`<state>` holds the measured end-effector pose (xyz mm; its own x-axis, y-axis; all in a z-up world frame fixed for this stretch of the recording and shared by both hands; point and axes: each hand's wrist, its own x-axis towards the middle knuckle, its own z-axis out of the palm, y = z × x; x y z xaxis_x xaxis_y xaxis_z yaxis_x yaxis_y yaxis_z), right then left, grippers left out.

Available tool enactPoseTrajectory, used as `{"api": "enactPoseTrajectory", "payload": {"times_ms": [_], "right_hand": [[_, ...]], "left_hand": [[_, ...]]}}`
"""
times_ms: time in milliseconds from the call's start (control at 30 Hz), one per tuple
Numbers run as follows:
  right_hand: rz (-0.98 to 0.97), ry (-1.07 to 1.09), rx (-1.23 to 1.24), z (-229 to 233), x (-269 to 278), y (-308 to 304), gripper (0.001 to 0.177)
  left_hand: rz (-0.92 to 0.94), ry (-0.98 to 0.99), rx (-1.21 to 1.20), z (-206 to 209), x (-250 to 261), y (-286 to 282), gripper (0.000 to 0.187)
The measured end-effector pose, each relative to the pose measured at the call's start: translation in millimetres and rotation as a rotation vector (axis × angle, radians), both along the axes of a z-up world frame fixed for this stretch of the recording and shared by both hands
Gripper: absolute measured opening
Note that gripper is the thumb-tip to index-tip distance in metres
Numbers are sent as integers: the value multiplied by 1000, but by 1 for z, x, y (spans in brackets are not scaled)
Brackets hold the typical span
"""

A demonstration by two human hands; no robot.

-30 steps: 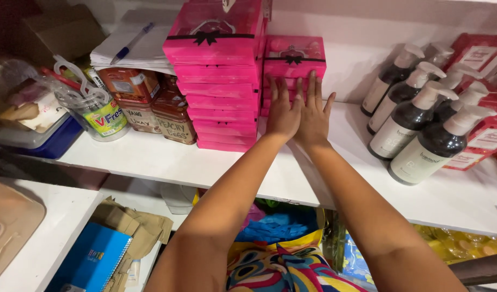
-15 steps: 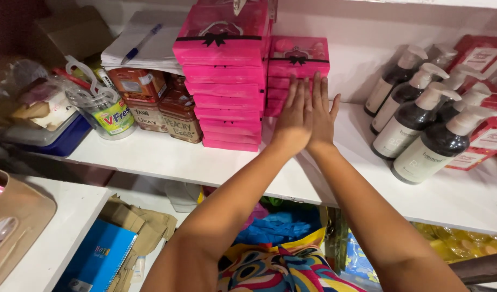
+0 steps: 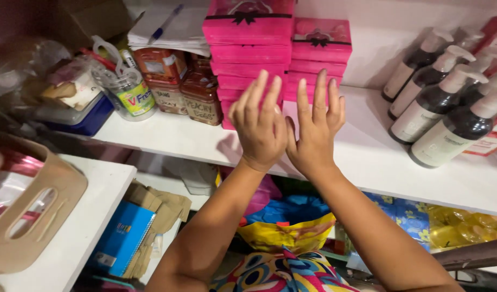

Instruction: Organizing and stacking pink skincare kits on a retail or storage shelf.

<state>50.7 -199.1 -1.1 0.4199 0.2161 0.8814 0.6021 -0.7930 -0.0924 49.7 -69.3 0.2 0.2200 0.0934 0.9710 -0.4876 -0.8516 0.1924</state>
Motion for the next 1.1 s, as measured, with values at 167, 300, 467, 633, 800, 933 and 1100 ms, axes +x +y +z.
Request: {"api": "enactPoseTrajectory", "payload": {"times_ms": [167, 300, 467, 633, 800, 933, 1100], "right_hand": [[44, -18, -74, 11, -19, 31, 74], [81, -32, -108, 22, -23, 58, 76], [133, -63, -123, 41, -25, 95, 74], [129, -134, -128, 63, -29, 130, 67], [101, -304, -79, 99, -33, 160, 57], [197, -349, -44, 139, -32, 173, 59], [151, -431, -13, 184, -19, 194, 60]], "left_hand": [[186, 86, -28, 22, -25, 36, 53], [252, 170, -66, 37, -42, 61, 56], [321, 151, -64, 53, -53, 93, 55], [365, 117, -81, 77, -66, 125, 55], [261, -9, -51, 108, -73, 150, 55], [283, -71, -15, 142, -70, 166, 57], [276, -123, 50, 184, -65, 184, 64]]}}
